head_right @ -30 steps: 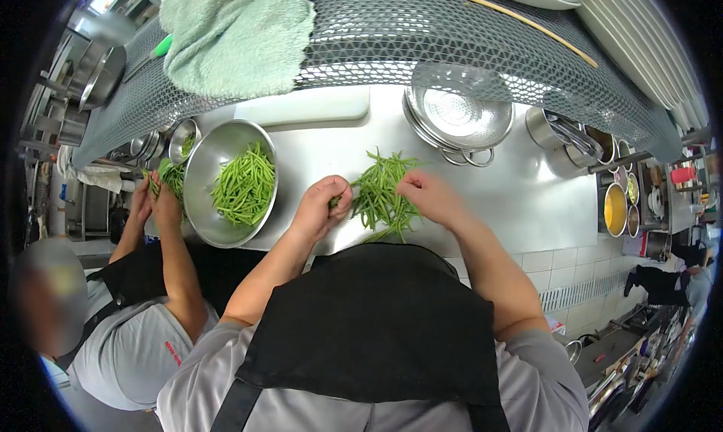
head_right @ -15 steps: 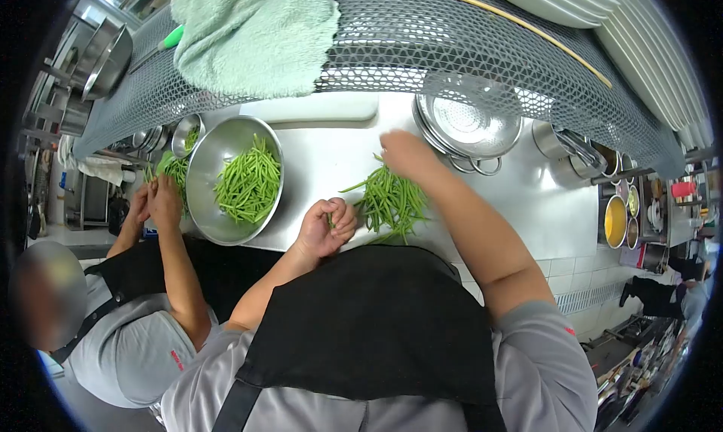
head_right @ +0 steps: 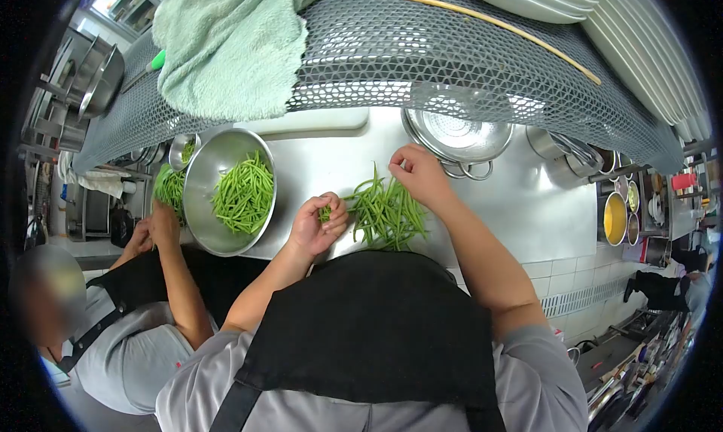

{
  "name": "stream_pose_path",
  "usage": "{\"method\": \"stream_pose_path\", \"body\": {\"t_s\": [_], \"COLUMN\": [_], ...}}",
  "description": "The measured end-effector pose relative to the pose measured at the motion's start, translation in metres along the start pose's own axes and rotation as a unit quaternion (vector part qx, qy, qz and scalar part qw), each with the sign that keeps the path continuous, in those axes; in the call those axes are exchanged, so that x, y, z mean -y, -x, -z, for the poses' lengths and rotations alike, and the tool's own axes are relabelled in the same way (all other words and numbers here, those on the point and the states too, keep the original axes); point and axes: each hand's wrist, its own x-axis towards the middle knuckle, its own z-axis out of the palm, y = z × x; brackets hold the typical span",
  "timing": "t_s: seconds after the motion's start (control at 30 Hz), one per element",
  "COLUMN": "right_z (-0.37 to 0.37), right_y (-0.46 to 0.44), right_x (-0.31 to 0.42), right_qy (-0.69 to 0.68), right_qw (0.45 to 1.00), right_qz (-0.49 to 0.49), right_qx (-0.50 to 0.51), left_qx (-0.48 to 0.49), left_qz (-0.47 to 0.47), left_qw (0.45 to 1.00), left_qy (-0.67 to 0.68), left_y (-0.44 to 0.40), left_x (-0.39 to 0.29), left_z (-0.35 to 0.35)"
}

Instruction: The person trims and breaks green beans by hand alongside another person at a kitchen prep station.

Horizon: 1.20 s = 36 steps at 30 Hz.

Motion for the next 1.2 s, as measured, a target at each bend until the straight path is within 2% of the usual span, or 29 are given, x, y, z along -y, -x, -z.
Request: {"method": "stream_pose_path", "body": {"t_s": [0.1, 0.17, 0.2, 0.27, 0.53, 0.63, 0.73, 0.8, 0.83, 0.9, 0.93, 0.97, 1.0, 1.03, 1.07, 1.1, 1.17, 1.2], "right_z": [0.007, 0.007, 0.007, 0.012, 0.025, 0.023, 0.018, 0.014, 0.014, 0.01, 0.007, 0.007, 0.007, 0.006, 0.006, 0.004, -0.001, -0.002], "right_y": [0.002, 0.004, 0.007, 0.011, 0.026, 0.032, 0.038, 0.042, 0.044, 0.049, 0.051, 0.052, 0.053, 0.054, 0.055, 0.057, 0.06, 0.06], "right_x": [-0.002, -0.001, 0.0, 0.008, 0.027, 0.025, 0.021, 0.014, 0.008, -0.002, -0.008, -0.005, -0.002, 0.004, 0.015, 0.026, 0.044, 0.042], "right_qy": [-0.025, -0.175, -0.176, -0.297, -0.372, -0.392, -0.402, -0.411, -0.392, -0.374, -0.146, 0.093, 0.092, 0.152, 0.211, 0.211, 0.261, 0.261], "right_qw": [1.0, 0.978, 0.978, 0.95, 0.924, 0.917, 0.913, 0.909, 0.915, 0.92, 0.989, 0.994, 0.994, 0.98, 0.959, 0.959, 0.951, 0.951], "right_qz": [-0.01, -0.114, -0.114, -0.098, -0.081, -0.076, -0.072, -0.074, -0.093, -0.111, -0.034, 0.044, 0.043, 0.109, 0.173, 0.172, 0.166, 0.165], "right_qx": [0.004, 0.008, 0.008, -0.007, -0.007, -0.004, -0.004, -0.008, 0.014, 0.035, -0.004, -0.044, -0.045, -0.062, -0.077, -0.078, -0.005, -0.008], "left_qx": [-0.016, -0.03, -0.044, -0.056, -0.097, -0.136, -0.124, -0.167, -0.167, -0.198, -0.197, -0.204, -0.21, -0.209, -0.202, -0.193, -0.186, -0.181], "left_qz": [-0.004, -0.002, -0.001, -0.001, 0.008, 0.052, 0.061, 0.009, 0.009, -0.084, -0.084, -0.099, -0.113, -0.113, -0.111, -0.107, -0.099, -0.094], "left_qw": [1.0, 0.999, 0.999, 0.998, 0.991, 0.983, 0.977, 0.939, 0.938, 0.869, 0.868, 0.817, 0.758, 0.757, 0.731, 0.704, 0.708, 0.712], "left_qy": [-0.012, -0.02, -0.026, -0.037, -0.094, -0.109, -0.164, -0.301, -0.303, -0.447, -0.448, -0.53, -0.607, -0.608, -0.642, -0.675, -0.674, -0.672], "left_y": [-0.004, -0.007, -0.008, -0.012, -0.018, -0.018, -0.017, -0.02, -0.021, -0.023, -0.022, -0.021, -0.02, -0.02, -0.019, -0.017, -0.018, -0.019], "left_x": [-0.002, -0.003, -0.003, -0.001, 0.013, 0.016, 0.021, 0.026, 0.025, 0.024, 0.022, 0.02, 0.018, 0.018, 0.017, 0.017, 0.022, 0.024], "left_z": [-0.005, -0.013, -0.015, -0.013, -0.016, -0.028, -0.033, -0.034, -0.033, -0.029, -0.026, -0.024, -0.024, -0.024, -0.03, -0.036, -0.045, -0.047]}}
